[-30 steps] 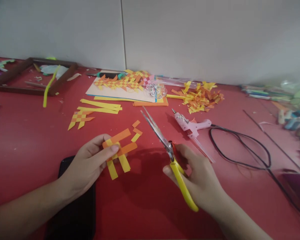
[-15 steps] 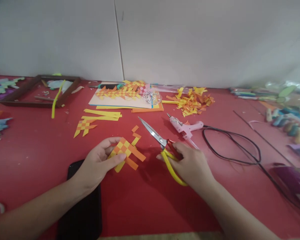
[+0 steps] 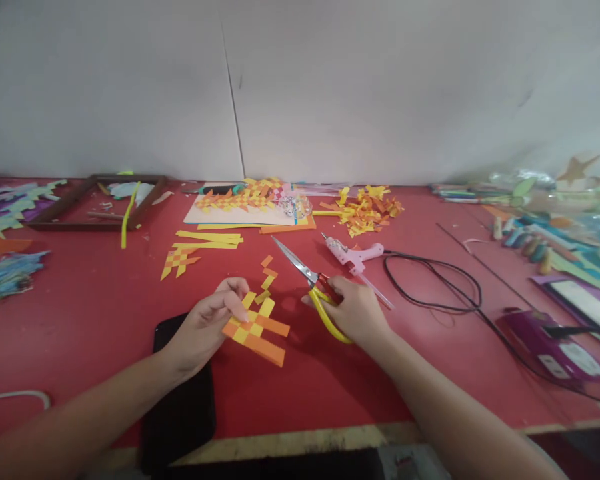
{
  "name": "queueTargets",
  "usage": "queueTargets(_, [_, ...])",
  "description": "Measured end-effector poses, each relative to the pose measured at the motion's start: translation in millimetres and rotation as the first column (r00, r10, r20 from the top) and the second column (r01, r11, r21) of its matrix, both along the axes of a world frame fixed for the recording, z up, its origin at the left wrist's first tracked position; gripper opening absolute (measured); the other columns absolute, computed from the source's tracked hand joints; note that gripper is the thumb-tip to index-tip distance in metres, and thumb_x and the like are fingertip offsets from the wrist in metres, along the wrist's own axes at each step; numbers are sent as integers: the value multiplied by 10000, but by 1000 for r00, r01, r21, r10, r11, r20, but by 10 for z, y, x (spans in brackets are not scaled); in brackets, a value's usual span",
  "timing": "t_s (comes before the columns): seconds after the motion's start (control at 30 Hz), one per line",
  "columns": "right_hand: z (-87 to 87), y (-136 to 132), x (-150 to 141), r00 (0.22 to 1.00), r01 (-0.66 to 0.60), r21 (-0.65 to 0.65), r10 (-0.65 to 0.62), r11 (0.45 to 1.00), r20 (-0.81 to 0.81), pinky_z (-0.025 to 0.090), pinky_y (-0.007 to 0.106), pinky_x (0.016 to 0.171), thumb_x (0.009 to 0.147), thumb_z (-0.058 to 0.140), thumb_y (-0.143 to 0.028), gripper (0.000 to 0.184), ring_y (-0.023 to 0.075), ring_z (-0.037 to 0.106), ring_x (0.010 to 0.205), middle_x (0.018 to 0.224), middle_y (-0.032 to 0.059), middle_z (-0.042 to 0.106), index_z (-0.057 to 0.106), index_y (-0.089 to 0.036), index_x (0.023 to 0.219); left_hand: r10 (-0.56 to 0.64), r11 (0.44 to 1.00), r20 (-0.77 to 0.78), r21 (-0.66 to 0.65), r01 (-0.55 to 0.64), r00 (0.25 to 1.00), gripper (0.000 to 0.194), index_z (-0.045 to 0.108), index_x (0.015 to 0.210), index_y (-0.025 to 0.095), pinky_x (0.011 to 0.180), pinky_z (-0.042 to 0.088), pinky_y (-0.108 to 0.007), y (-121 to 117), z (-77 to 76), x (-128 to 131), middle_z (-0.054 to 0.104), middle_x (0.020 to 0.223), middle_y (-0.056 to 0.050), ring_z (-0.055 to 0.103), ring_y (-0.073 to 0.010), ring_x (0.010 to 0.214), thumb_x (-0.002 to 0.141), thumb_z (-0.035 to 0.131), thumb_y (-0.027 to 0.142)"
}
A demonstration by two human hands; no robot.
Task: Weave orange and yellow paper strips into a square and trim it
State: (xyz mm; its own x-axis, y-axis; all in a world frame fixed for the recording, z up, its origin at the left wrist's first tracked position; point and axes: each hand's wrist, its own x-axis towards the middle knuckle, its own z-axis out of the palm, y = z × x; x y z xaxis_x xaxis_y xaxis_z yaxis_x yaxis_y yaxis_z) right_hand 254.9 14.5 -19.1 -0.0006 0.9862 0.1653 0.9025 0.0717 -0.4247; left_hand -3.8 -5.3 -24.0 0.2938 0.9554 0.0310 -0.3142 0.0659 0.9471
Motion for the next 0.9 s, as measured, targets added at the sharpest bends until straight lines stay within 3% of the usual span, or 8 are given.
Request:
queueTargets(0.07, [11, 7, 3, 1000, 2, -2, -2, 1000, -21, 236, 261, 469, 719, 500, -816, 643, 103, 280, 483, 495, -55, 311, 274, -232, 573, -40, 998, 18, -38, 40, 999, 128, 743, 698, 242, 703, 410, -238, -1, -31, 3, 537, 848, -1, 494, -113, 735, 763, 800, 336])
queueTargets(0.13, [27, 14, 7, 1000, 7, 1, -7, 1000, -28, 234, 259, 468, 724, 506, -806, 631, 105, 286, 489, 504, -59, 302, 289, -232, 580, -68, 994, 41, -80, 72, 997, 161, 735, 716, 239, 635, 390, -241, 1, -21, 10, 533, 746, 6, 465, -112, 648, 790, 758, 379])
queueTargets(0.27, [71, 13, 12, 998, 1, -11, -2, 1000, -57, 237, 254, 479, 736, 543, -767, 596, 105, 294, 507, 534, -62, 295, 331, -229, 594, -57, 987, 78, -146, 68, 995, 150, 737, 738, 210, 698, 434, -269, 13, 94, 19, 595, 793, -31, 540, -159, 748, 766, 724, 356])
queueTargets(0.37, [89, -5, 15, 994, -15, -30, 12, 999, -111, 235, 252, 486, 738, 571, -743, 582, 105, 291, 525, 553, -60, 291, 344, -226, 596, -34, 985, 70, -169, 46, 997, 283, 730, 735, 177, 708, 451, -289, 19, 131, 7, 604, 795, -57, 552, -185, 778, 803, 655, 441])
queueTargets(0.53, [91, -51, 21, 974, -44, -95, 22, 994, -224, 261, 246, 477, 721, 626, -712, 546, 106, 323, 521, 553, -60, 328, 426, -216, 613, 2, 981, -18, -192, -6, 1000, 163, 631, 747, 175, 613, 403, -210, 4, 58, 12, 556, 744, 17, 489, -98, 662, 788, 759, 266])
queueTargets(0.63, [99, -69, 26, 959, -69, -104, 38, 992, -280, 306, 249, 469, 730, 659, -670, 492, 115, 383, 512, 554, -43, 436, 515, -204, 660, 24, 982, -39, -185, -31, 999, 226, 610, 904, 199, 658, 448, -201, -7, 48, 34, 581, 857, 24, 544, -89, 722, 767, 789, 222])
queueTargets(0.77, [96, -82, 46, 950, -94, -68, 70, 993, -303, 332, 247, 457, 759, 666, -624, 440, 121, 431, 499, 552, -31, 497, 578, -197, 703, 40, 970, -9, -238, -41, 999, 521, 536, 1209, 258, 772, 530, -269, -12, 60, 43, 614, 916, 21, 633, -122, 806, 763, 805, 241])
queueTargets(0.9, [62, -93, 79, 945, -94, -87, 61, 992, -321, 340, 246, 449, 766, 660, -621, 431, 121, 439, 490, 551, -29, 512, 598, -195, 735, 42, 960, -48, -276, -53, 998, 375, 643, 1095, 211, 746, 526, -259, -11, 12, 20, 672, 905, -6, 649, -119, 754, 771, 808, 299])
